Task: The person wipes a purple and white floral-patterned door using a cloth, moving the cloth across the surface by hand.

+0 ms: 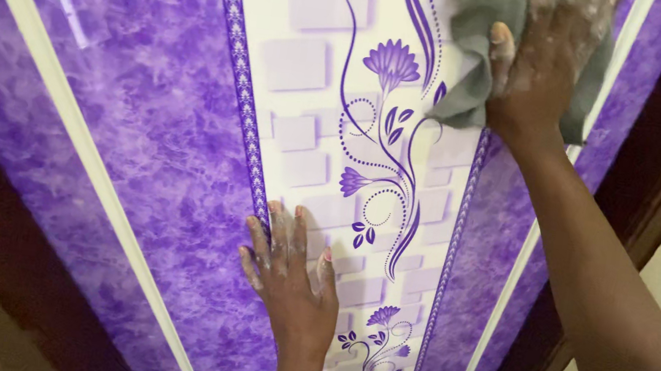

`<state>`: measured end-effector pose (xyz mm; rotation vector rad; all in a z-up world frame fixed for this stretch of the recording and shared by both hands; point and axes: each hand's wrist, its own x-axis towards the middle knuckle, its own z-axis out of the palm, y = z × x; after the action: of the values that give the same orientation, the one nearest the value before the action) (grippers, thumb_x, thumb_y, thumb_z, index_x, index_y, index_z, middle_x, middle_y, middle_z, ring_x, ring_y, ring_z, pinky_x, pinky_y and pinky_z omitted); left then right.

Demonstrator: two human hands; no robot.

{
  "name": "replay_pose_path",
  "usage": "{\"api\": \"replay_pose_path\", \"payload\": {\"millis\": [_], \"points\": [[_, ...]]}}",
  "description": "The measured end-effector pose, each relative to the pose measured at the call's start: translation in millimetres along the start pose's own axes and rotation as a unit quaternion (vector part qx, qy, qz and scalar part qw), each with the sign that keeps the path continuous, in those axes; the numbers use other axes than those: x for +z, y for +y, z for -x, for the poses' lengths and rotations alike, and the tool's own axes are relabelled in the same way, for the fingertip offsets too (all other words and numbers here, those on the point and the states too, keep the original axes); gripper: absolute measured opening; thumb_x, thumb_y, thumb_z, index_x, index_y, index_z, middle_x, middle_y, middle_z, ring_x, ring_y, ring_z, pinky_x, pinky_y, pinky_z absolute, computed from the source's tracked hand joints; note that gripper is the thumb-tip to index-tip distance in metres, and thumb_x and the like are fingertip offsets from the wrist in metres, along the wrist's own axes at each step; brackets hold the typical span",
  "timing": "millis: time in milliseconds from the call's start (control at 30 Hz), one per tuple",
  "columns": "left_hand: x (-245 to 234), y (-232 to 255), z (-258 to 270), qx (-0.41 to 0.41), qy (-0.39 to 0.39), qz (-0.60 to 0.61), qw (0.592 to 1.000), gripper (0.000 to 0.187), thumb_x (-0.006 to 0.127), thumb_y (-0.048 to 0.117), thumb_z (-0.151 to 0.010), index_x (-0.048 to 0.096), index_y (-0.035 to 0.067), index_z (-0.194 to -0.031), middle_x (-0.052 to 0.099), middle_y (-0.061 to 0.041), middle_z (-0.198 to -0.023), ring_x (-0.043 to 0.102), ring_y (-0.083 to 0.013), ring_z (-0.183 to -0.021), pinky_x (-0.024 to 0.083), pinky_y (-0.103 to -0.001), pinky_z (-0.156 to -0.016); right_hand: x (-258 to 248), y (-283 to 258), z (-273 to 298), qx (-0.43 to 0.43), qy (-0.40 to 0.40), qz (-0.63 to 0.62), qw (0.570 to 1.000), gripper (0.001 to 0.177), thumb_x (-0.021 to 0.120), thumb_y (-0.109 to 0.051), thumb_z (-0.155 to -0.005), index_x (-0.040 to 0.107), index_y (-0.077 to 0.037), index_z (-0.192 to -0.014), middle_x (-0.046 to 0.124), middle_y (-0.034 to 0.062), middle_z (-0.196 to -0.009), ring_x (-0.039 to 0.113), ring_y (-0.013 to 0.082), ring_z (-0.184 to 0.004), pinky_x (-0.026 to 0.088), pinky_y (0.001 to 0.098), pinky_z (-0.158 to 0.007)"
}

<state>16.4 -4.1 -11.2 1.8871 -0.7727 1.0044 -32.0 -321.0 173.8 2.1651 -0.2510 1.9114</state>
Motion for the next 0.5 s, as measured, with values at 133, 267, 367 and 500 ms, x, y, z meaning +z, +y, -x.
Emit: {"api": "replay_pose_path", "payload": {"millis": [133,267,367,500], "points": [[3.0,0.0,1.1,-0.003,-0.009,-0.02,1.0,0.066,0.061,0.028,-0.095,0.041,0.013,-0.156,0.027,-0.013,-0.169,0.013,-0.0416,-0.158,0.008,-0.065,-0.123,-14.6,35.9,46.7,0.126,-0.015,0.032,0.991,0.068,0.03,-0.056,-0.116,0.024,-0.02,-0.173,0.015,0.0184,-0.178,0.014,0.0411,-0.167,0.01,0.0639,-0.136],[4.1,2.1,1.6,-0.009,-0.007,-0.03,0.999,0.067,0.062,0.027,-0.095,0.04,0.015,-0.157,0.026,-0.013,-0.17,0.013,-0.0413,-0.158,0.008,-0.064,-0.123,-25.7,53.5,91.2,0.129,-0.003,0.029,0.991,0.067,0.025,-0.06,-0.118,0.021,-0.024,-0.174,0.006,0.0166,-0.18,0.004,0.0363,-0.164,0.01,0.0592,-0.136],[3.5,2.6,1.6,-0.011,-0.007,-0.034,0.999,0.068,0.062,0.027,-0.094,0.04,0.017,-0.157,0.026,-0.012,-0.17,0.013,-0.0407,-0.158,0.008,-0.063,-0.124,-25.5,57.1,127.5,0.134,-0.018,0.008,0.991,0.068,0.022,-0.057,-0.115,0.019,-0.022,-0.173,0.004,0.0201,-0.177,0.004,0.0416,-0.166,0.011,0.0634,-0.137],[2.1,3.1,1.3,-0.009,-0.01,-0.032,0.999,0.069,0.062,0.025,-0.092,0.04,0.017,-0.157,0.026,-0.013,-0.169,0.012,-0.0412,-0.158,0.007,-0.063,-0.123,-17.3,54.3,199.9,0.132,-0.036,0.019,0.99,0.059,0.025,-0.053,-0.12,0.015,-0.025,-0.171,0.002,0.0226,-0.177,0.005,0.045,-0.166,0.012,0.0651,-0.136]]}}
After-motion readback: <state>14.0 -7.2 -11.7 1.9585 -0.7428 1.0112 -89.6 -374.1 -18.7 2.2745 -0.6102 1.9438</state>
